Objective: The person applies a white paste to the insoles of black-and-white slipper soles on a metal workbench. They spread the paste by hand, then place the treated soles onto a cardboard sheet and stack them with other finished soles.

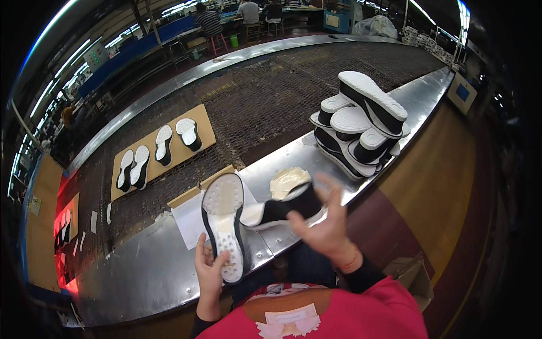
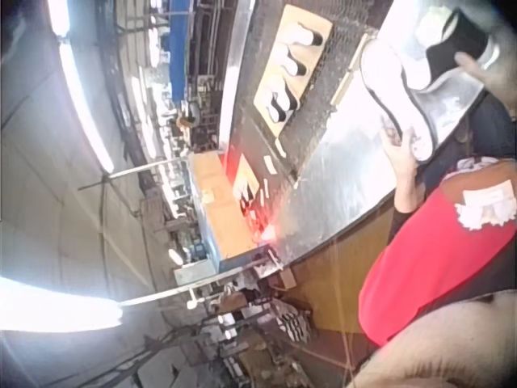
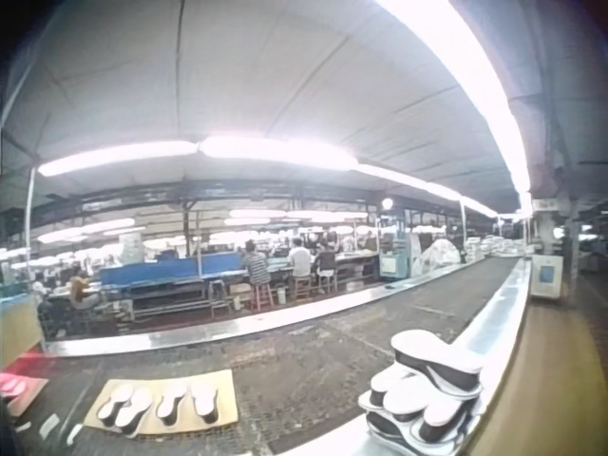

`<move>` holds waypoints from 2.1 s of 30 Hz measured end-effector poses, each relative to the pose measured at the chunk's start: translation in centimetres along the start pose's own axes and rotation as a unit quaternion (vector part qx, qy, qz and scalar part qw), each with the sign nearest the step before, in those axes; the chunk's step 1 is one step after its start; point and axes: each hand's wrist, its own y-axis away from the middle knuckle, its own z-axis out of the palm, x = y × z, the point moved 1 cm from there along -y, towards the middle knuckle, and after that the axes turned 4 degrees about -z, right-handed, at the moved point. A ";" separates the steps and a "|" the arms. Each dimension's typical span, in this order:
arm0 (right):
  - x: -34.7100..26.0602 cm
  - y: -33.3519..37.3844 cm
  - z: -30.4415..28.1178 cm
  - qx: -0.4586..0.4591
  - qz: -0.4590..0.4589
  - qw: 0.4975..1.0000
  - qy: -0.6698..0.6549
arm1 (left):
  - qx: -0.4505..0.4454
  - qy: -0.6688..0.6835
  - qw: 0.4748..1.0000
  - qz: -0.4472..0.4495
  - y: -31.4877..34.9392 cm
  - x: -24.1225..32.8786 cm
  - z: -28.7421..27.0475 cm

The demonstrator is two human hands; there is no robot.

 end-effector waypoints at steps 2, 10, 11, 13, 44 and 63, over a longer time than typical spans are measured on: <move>-2.5 -3.0 -1.8 0.023 -0.092 0.993 0.069 | -0.036 -0.017 0.999 0.001 -1.5 0.7 -0.1; -2.5 -7.8 -0.5 -0.023 -0.187 0.965 0.181 | -0.211 0.035 0.977 0.017 -1.0 1.9 7.5; -2.2 -8.0 -0.3 -0.018 -0.184 0.965 0.184 | -0.233 0.027 0.972 0.023 -0.8 1.9 8.0; -1.0 -8.1 0.1 -0.008 -0.169 0.967 0.191 | -0.247 0.037 0.968 0.015 -0.2 2.0 9.0; -0.3 -12.5 -9.7 -0.014 -0.051 0.994 0.096 | -0.461 -0.075 0.884 -0.022 -2.7 4.8 19.9; 5.8 -24.1 -21.9 -0.137 0.173 0.934 0.282 | -0.292 -0.119 0.946 -0.075 -14.2 8.3 36.3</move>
